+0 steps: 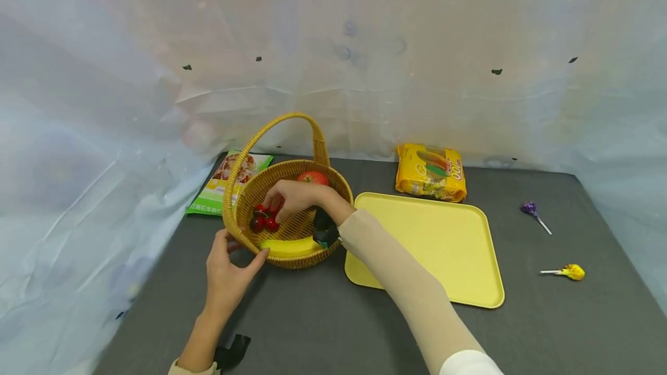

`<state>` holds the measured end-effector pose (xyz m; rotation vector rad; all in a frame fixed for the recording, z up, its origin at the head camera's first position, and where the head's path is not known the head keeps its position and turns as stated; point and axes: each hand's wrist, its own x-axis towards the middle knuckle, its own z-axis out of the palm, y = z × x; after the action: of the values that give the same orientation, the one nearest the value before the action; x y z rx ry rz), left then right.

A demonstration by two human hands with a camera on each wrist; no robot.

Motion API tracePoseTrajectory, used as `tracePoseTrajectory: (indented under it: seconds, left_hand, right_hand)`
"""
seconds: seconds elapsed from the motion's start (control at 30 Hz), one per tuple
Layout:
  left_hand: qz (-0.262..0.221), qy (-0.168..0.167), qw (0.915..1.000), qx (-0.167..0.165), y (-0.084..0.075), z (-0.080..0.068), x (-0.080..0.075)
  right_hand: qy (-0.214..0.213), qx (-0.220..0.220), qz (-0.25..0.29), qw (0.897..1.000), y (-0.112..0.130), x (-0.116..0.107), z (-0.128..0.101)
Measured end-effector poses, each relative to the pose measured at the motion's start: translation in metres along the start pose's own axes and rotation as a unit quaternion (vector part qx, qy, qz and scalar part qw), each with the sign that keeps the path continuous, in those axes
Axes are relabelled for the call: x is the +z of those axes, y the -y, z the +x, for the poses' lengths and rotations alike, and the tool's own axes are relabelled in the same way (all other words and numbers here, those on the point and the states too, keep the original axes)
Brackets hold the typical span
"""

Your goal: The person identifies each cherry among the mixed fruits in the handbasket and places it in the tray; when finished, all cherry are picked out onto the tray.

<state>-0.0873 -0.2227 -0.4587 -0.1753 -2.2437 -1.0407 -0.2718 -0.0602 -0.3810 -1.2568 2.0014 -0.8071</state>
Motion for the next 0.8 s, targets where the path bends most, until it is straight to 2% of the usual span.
tracePoseTrajectory:
  seconds: [0.27, 0.53, 0.8]
  left_hand:
    - [-0.007, -0.004, 1.0, 0.002, 0.0, -0.001, 0.0]
    - [-0.008, 0.002, 1.0, 0.005, -0.002, -0.002, 0.001]
    - [0.0, 0.001, 1.0, 0.003, 0.0, -0.002, 0.0]
  right_hand:
    - [0.01, 0.031, 0.012, 0.999, -0.001, 0.011, 0.019]
    - [0.068, 0.082, 0.0, 0.994, 0.0, 0.02, 0.027]
    - [0.106, 0.088, -0.005, 0.99, 0.002, 0.023, 0.027]
